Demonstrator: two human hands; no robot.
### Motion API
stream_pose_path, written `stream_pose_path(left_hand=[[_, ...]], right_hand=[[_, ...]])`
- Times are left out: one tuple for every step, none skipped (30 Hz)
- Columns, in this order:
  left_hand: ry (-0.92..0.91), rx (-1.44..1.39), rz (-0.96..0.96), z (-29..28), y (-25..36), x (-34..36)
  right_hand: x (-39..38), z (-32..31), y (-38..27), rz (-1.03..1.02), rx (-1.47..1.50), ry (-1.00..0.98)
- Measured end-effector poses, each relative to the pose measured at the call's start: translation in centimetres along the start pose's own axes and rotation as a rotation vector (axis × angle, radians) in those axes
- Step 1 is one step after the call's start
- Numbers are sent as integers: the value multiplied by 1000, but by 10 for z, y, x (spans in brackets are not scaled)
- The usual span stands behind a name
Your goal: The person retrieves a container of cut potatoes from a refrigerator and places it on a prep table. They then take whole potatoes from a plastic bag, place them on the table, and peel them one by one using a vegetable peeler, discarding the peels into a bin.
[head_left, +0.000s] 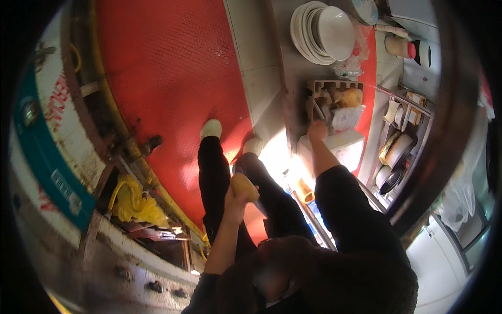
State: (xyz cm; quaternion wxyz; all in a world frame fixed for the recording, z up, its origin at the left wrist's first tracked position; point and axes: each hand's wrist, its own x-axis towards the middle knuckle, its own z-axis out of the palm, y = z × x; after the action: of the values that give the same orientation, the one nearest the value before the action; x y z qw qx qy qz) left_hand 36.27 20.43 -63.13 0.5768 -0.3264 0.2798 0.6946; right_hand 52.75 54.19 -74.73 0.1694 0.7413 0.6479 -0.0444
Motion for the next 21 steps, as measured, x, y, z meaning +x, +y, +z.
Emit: stream_pose_path(left_hand=[[8, 1, -50, -3, -6, -1], [-14, 20, -104, -7, -11, -3], [-27, -15, -107, -10, -13, -4], [4, -9, -135, -12, -15, -7], [-15, 41, -154, -14, -15, -6], [-38, 82, -147, -15, -15, -8], [-38, 56, -159, -16, -12, -7], [-44, 95, -174, -15, -10, -5], [-52, 126, -172, -14, -8, -4], [-104, 168, -168, -13, -6, -2], [-124, 189, -173, -12, -6, 0], [-110, 195, -180, -12, -5, 3], [-134, 217, -189, -10, -6, 5], [-155, 208, -178, -8, -9, 3], [-204, 257, -232, -7, -11, 6], [-155, 290, -246, -2, -16, 1], [-164, 339, -260, -3, -12, 8], [-120, 384, -296, 3, -16, -2], [-198, 335, -339, 4, -4, 5], [-244, 239, -359, 15, 3, 3], [-333, 301, -346, 17, 20, -1]], right_hand=[[13, -3, -1, -23, -40, 21], [23, -6, -2, -30, -87, 72], [31, -9, -6, -55, -117, 103], [37, -14, -9, -35, -167, 60], [42, -15, -14, -29, -209, -4], [45, -17, -15, -15, -272, -17], [47, -17, -18, -102, -287, 64], [50, -17, -19, -128, -318, 17], [52, -18, -17, -147, -348, 6], [53, -18, -15, -148, -395, -40], [53, -21, -10, -177, -409, 6], [50, -23, -7, -120, -400, 8], [46, -27, -4, -63, -390, 9], [37, -33, 0, -25, -373, 42], [27, -40, -1, 66, -330, 30], [9, -49, -3, 153, -293, 98], [-12, -52, -14, 123, -279, 160], [-44, -62, -21, 87, -303, 191], [-71, -69, -37, 145, -231, 136], [-98, -85, -51, 199, -186, 198], [-133, -97, -69, 85, -126, 251]])
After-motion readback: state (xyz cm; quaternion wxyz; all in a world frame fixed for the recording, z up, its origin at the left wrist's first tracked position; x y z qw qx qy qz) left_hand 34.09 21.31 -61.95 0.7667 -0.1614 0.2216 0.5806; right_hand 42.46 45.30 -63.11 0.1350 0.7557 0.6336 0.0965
